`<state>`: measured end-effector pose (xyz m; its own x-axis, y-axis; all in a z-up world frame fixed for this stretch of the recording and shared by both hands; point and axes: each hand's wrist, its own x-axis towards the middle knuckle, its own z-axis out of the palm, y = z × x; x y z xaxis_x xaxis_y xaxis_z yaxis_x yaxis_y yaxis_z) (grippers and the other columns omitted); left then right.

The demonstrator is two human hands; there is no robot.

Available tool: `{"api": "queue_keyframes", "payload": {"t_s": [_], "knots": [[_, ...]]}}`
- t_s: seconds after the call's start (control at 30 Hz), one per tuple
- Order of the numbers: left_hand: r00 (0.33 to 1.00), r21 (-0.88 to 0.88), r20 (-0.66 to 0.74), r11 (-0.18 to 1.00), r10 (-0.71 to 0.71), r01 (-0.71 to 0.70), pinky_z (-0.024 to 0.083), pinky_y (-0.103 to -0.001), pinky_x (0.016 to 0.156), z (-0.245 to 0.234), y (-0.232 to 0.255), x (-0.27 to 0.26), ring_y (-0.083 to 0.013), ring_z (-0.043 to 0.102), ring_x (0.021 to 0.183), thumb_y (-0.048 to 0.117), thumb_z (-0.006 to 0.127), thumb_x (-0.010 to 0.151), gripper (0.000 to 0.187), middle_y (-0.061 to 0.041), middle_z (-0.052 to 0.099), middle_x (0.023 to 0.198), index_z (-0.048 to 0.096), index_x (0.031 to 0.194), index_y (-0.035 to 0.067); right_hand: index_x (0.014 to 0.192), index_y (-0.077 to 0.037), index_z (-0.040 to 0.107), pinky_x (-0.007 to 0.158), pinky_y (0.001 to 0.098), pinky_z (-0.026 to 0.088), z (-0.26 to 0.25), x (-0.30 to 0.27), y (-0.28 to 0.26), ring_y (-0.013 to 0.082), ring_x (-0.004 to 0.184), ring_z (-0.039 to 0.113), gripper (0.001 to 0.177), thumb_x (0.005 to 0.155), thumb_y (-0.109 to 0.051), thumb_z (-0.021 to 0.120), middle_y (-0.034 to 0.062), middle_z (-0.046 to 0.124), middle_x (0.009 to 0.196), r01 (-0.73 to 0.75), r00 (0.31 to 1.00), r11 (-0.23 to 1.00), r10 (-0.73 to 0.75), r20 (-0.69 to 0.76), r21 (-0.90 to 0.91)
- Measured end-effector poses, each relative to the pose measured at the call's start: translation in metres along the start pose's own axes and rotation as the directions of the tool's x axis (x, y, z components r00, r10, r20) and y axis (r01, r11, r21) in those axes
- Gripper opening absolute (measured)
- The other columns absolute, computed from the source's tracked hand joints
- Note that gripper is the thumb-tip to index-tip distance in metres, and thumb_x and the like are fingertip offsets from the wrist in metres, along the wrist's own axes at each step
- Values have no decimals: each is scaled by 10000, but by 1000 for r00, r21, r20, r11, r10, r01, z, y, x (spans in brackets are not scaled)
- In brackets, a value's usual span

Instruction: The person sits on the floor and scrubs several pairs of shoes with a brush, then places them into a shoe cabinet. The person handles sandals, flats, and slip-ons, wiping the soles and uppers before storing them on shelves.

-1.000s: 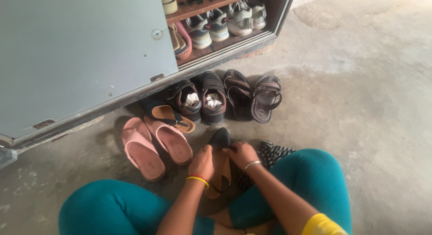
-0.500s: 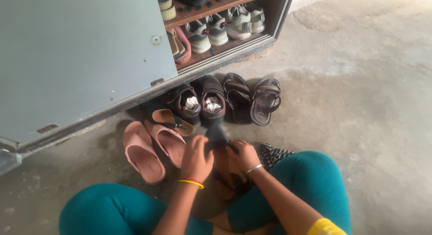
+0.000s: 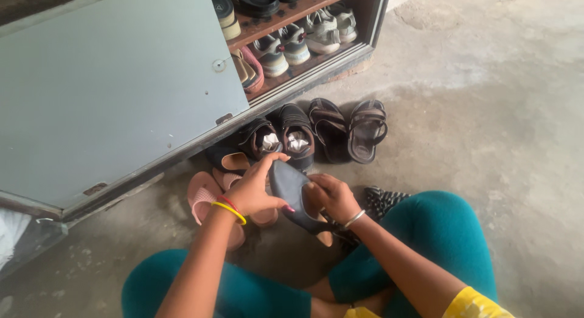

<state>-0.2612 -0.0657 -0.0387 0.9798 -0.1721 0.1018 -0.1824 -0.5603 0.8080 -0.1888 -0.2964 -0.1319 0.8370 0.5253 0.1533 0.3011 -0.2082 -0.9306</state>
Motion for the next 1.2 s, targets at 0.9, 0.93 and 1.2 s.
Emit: {"api": "queue_keyframes", "payload": {"t_s": [0.9,0.93,1.2], "knots": [[963,241,-247,969,106,-45,474,-417,1032,23,-20,-1,-362,577,1209,245,971,555,822,-170,599,1244,553,1238,63,1187,-23,716,956,294,584,-32,-9,-11,189,1049,729,370,831,79,731,119,760,1158,-165,904,965,231,-359,206],[963,236,-245,970,112,-53,478,-417,1035,24,-19,-4,-358,580,1210,237,968,558,815,-166,598,1250,564,1244,63,1184,-41,731,952,288,596,-18,-10,-17,178,1033,742,351,848,57,710,102,771,1147,-168,915,968,224,-335,187],[964,240,-259,962,-63,127,539,-436,884,25,-7,-18,-386,616,1115,237,975,494,974,-166,536,1259,504,1325,47,1182,-57,744,850,307,585,60,-2,-55,214,973,747,305,882,-16,710,134,769,1101,95,940,994,-71,-333,57]]}}
